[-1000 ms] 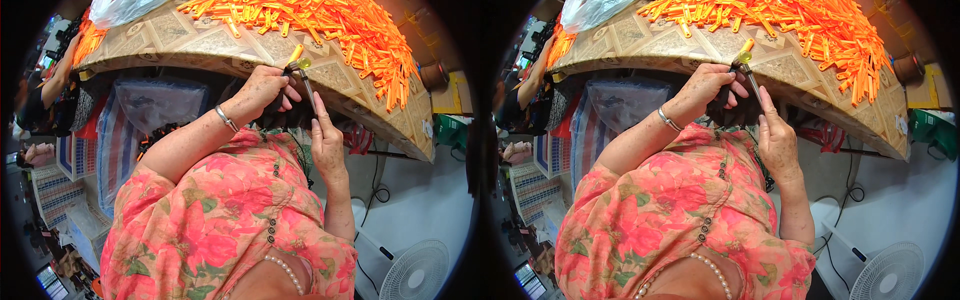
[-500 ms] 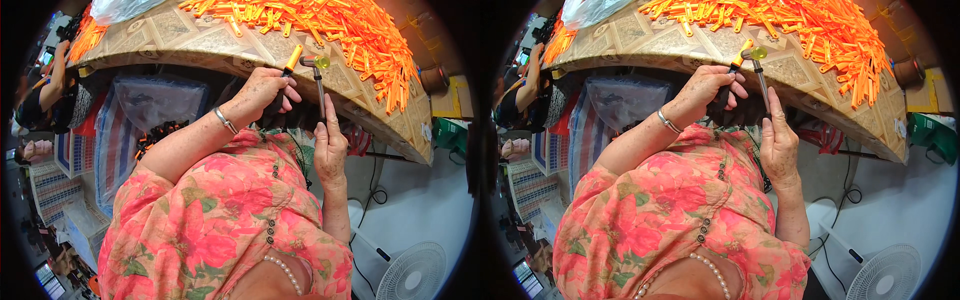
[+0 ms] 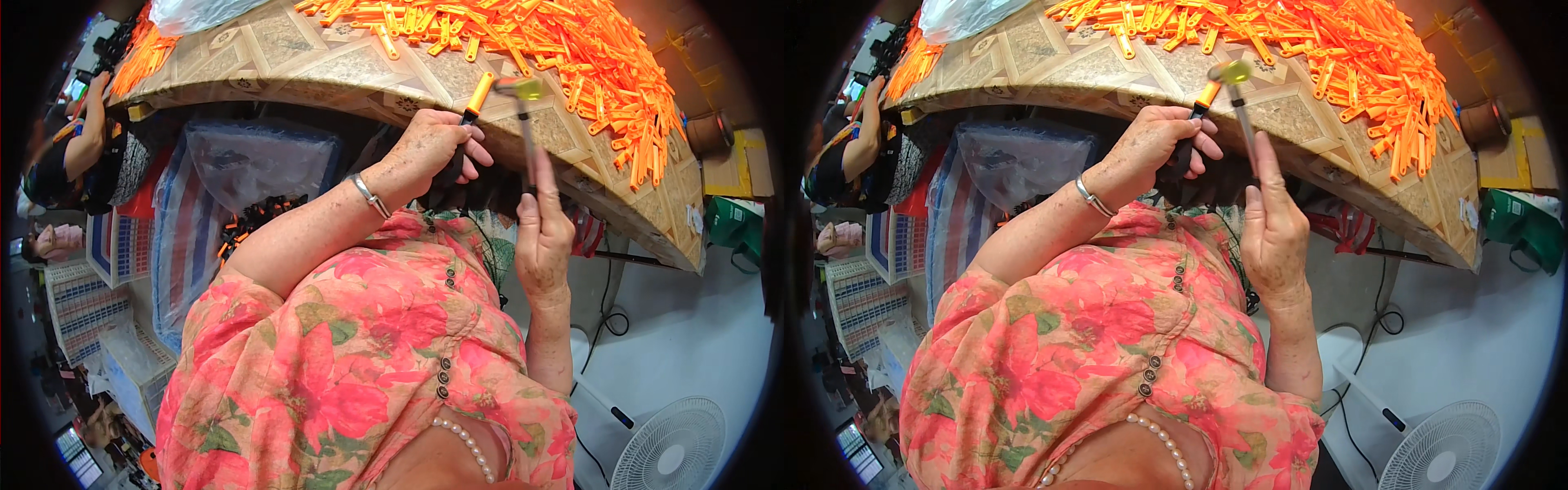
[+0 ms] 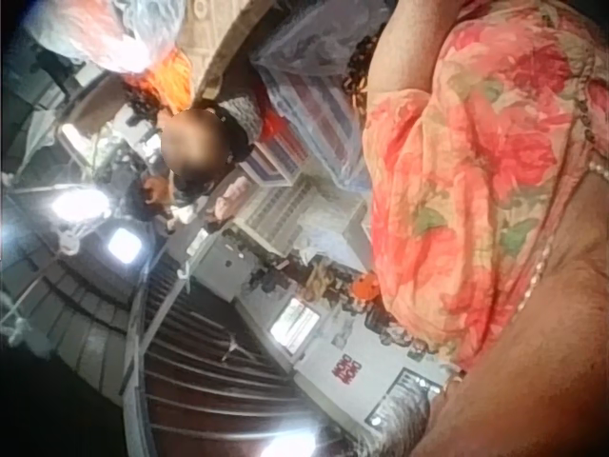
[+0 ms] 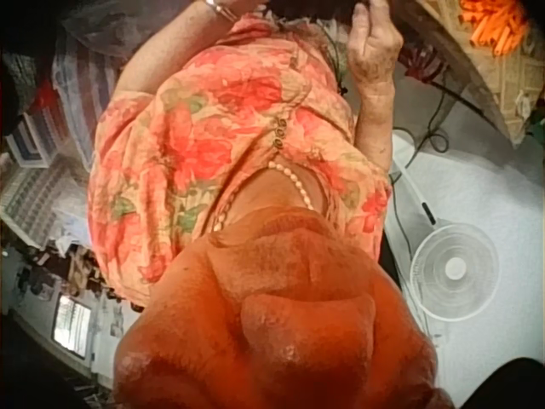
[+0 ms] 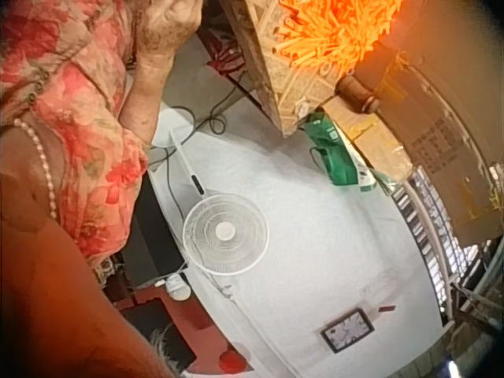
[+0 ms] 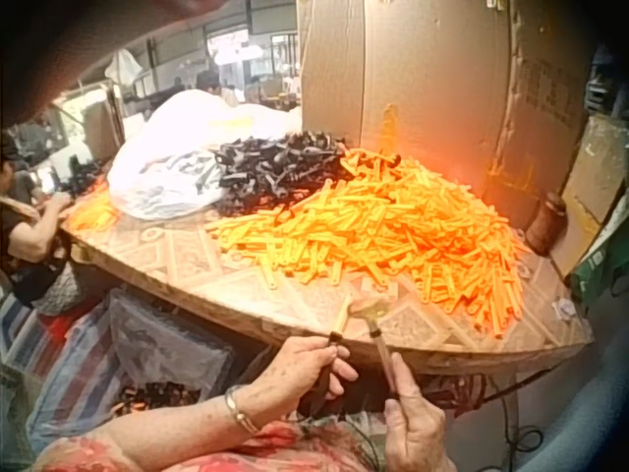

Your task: The person assembles small orange plastic components by inserting them into a black plastic holder. They use a hammer to tap the orange piece into place, then remove the completed assembly and place it on a pile of similar items. This repetitive process is performed continuously throughout the video.

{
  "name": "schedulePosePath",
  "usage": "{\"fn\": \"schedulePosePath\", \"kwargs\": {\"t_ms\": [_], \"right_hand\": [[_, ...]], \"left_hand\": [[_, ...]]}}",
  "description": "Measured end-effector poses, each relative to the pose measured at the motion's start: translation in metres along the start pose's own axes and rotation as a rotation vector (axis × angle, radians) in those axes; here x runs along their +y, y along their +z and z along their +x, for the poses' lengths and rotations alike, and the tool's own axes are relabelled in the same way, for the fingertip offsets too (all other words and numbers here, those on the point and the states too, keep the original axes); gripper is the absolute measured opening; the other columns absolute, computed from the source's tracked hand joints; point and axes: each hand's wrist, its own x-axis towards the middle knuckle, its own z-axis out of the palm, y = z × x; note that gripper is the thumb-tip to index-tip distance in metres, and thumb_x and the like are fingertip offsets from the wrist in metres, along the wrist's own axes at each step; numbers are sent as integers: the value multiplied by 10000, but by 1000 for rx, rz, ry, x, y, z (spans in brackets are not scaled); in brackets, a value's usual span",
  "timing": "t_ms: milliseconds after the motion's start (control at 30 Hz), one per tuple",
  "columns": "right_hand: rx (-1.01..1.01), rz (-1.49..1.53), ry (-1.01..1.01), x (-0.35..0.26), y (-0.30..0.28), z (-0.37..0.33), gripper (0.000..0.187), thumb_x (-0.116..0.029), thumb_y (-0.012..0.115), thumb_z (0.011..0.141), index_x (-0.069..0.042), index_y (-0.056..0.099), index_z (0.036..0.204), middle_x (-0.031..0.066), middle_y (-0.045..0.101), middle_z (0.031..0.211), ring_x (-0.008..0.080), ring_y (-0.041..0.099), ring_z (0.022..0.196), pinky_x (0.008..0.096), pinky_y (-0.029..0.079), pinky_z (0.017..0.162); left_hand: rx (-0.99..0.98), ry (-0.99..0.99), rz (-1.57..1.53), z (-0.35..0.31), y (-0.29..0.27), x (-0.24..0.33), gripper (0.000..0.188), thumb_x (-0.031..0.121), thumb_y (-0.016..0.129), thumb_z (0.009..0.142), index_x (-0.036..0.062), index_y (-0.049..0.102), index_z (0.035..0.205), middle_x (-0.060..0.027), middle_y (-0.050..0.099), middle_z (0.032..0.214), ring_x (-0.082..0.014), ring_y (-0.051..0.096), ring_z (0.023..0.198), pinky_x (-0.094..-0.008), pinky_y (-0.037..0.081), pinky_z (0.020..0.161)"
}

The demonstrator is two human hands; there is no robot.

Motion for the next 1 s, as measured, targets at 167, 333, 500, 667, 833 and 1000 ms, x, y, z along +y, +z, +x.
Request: {"fn": "schedulePosePath", "kwargs": {"t_ms": [167, 333, 500, 667, 833, 1000], "right_hand": [[-144, -112, 157, 12, 11, -3, 584, -30, 499, 946, -184, 376, 1496, 225, 640, 891, 403, 641, 783, 476, 489, 694], [-68, -90, 88, 11, 0, 2, 547, -34, 484, 956, -167, 406, 1481, 240, 656, 1106, 382, 652, 762, 441, 516, 702], [-90, -50, 82, 5, 6, 0, 567, -25, 507, 941, -174, 409, 1480, 236, 662, 1052, 383, 659, 801, 436, 519, 724], [-228, -121, 149, -2, 3, 8, 571, -30, 515, 935, -169, 406, 1478, 228, 663, 993, 396, 659, 858, 459, 514, 739], [20, -83, -124, 6, 7, 6, 571, -46, 514, 939, -184, 403, 1482, 213, 650, 892, 394, 646, 795, 465, 513, 712], [-177, -234, 38, 1, 5, 10, 589, -57, 514, 943, -199, 374, 1497, 199, 637, 834, 391, 637, 757, 472, 507, 683]], "left_hand": [[-10, -1, -7, -1, 1, 0, 236, 135, 449, 999, -40, 589, 1073, -126, 712, 820, -128, 640, 583, -273, 547, 550], [13, -3, -16, -1, -1, -2, 239, 134, 439, 1002, -40, 588, 1069, -121, 710, 815, -130, 640, 584, -276, 543, 548], [-3, 10, -27, 0, -1, -2, 244, 131, 430, 1003, -40, 595, 1059, -122, 708, 815, -132, 639, 585, -273, 540, 554], [14, 23, -34, -1, -2, -2, 245, 133, 431, 1002, -33, 607, 1040, -123, 705, 812, -132, 634, 576, -274, 537, 551], [32, 7, -24, -1, 0, 0, 244, 132, 433, 1000, -28, 614, 1030, -123, 703, 808, -136, 633, 574, -274, 537, 550], [3, 29, -43, 2, -2, 0, 244, 133, 436, 998, -35, 608, 1043, -122, 702, 813, -133, 633, 583, -280, 536, 556]]}}
